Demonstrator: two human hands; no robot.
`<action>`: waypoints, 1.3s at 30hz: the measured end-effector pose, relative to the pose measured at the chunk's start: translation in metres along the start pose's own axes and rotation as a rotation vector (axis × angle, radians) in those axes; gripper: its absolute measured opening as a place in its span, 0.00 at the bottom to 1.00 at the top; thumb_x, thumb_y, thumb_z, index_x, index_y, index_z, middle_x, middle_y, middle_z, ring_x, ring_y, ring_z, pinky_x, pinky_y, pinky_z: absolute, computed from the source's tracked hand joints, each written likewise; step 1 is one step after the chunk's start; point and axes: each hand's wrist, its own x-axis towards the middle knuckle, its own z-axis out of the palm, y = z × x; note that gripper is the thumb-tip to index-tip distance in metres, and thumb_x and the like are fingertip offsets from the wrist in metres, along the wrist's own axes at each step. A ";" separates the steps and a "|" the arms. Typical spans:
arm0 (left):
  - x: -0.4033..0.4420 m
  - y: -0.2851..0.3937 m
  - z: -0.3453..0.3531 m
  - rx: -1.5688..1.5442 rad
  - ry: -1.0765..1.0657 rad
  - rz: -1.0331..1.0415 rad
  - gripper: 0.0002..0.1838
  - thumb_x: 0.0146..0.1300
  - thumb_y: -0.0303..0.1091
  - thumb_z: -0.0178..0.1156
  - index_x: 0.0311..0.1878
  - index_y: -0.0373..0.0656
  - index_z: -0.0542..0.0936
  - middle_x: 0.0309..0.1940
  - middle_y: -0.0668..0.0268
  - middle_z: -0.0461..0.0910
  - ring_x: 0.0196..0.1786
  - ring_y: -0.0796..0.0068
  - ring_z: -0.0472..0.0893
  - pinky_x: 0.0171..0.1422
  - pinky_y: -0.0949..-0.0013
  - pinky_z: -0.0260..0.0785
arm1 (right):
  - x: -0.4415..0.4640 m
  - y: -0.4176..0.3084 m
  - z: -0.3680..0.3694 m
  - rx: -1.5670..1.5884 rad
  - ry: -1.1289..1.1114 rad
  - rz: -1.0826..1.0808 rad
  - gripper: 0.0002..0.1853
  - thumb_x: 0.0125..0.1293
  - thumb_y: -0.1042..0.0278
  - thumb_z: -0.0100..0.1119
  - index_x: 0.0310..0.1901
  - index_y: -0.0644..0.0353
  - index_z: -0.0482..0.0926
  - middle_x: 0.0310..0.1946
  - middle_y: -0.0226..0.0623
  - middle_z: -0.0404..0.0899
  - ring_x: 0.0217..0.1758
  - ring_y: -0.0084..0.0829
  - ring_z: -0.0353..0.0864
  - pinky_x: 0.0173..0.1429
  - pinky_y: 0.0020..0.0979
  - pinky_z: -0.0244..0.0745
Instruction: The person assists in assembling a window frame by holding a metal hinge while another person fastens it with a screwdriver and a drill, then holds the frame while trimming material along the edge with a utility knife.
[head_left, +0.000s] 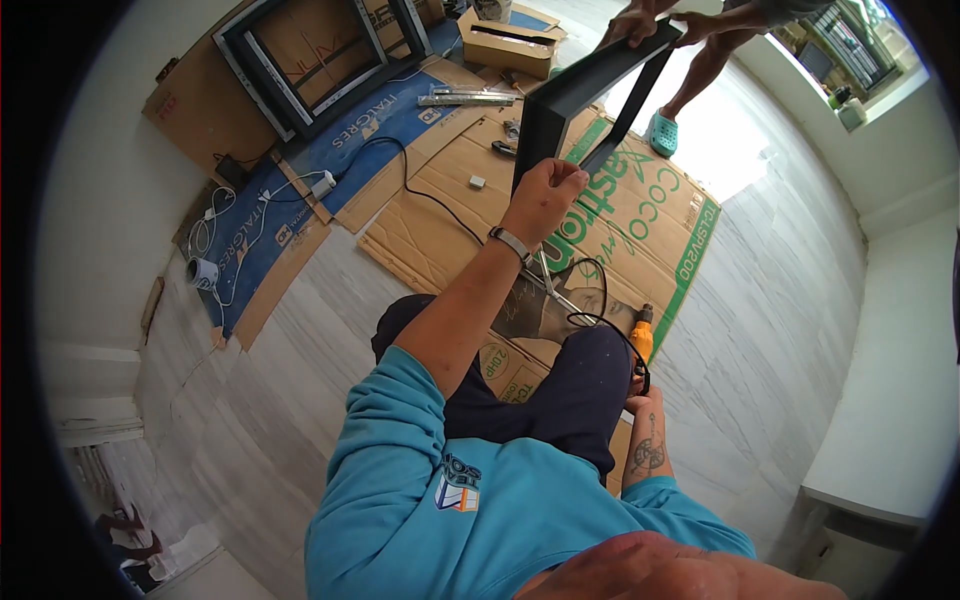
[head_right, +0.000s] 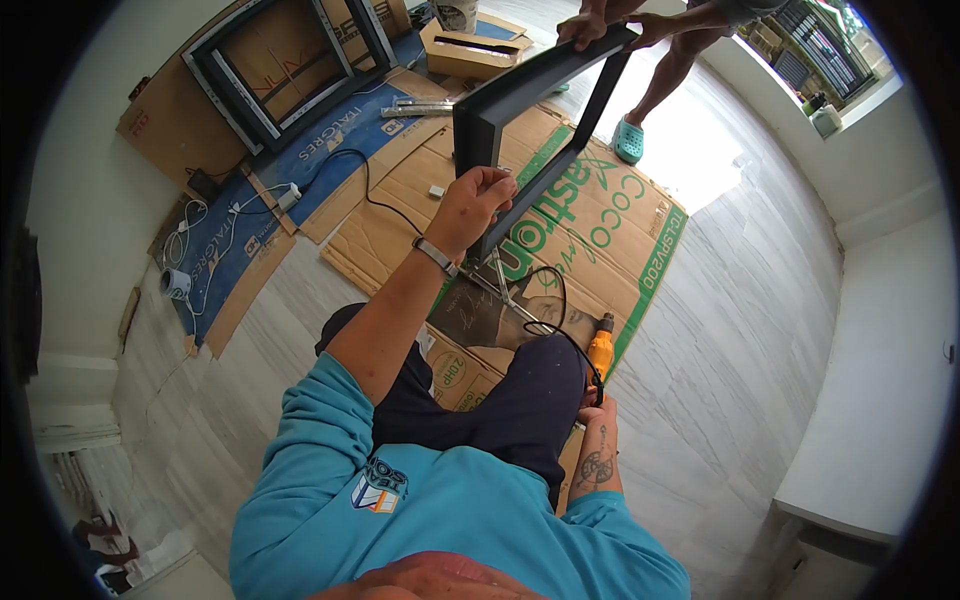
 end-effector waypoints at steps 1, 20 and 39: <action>0.001 -0.001 0.000 0.007 0.006 0.004 0.15 0.66 0.40 0.60 0.48 0.39 0.76 0.37 0.70 0.81 0.39 0.84 0.78 0.40 0.79 0.66 | -0.001 0.001 0.001 0.001 0.008 -0.007 0.11 0.67 0.70 0.46 0.27 0.61 0.73 0.16 0.33 0.76 0.12 0.23 0.75 0.14 0.16 0.70; 0.020 -0.015 -0.008 0.720 0.340 0.484 0.17 0.61 0.46 0.65 0.34 0.41 0.78 0.26 0.62 0.81 0.29 0.63 0.82 0.37 0.63 0.74 | 0.031 -0.044 -0.005 0.361 -0.056 0.125 0.08 0.58 0.72 0.62 0.33 0.68 0.75 0.25 0.39 0.73 0.20 0.27 0.76 0.20 0.21 0.79; 0.089 -0.021 -0.058 0.710 0.786 0.618 0.16 0.57 0.45 0.67 0.28 0.42 0.79 0.21 0.62 0.82 0.26 0.58 0.83 0.35 0.58 0.76 | -0.194 -0.133 -0.194 -0.267 0.101 -0.557 0.10 0.62 0.67 0.60 0.38 0.61 0.71 0.21 0.30 0.73 0.19 0.23 0.76 0.24 0.19 0.78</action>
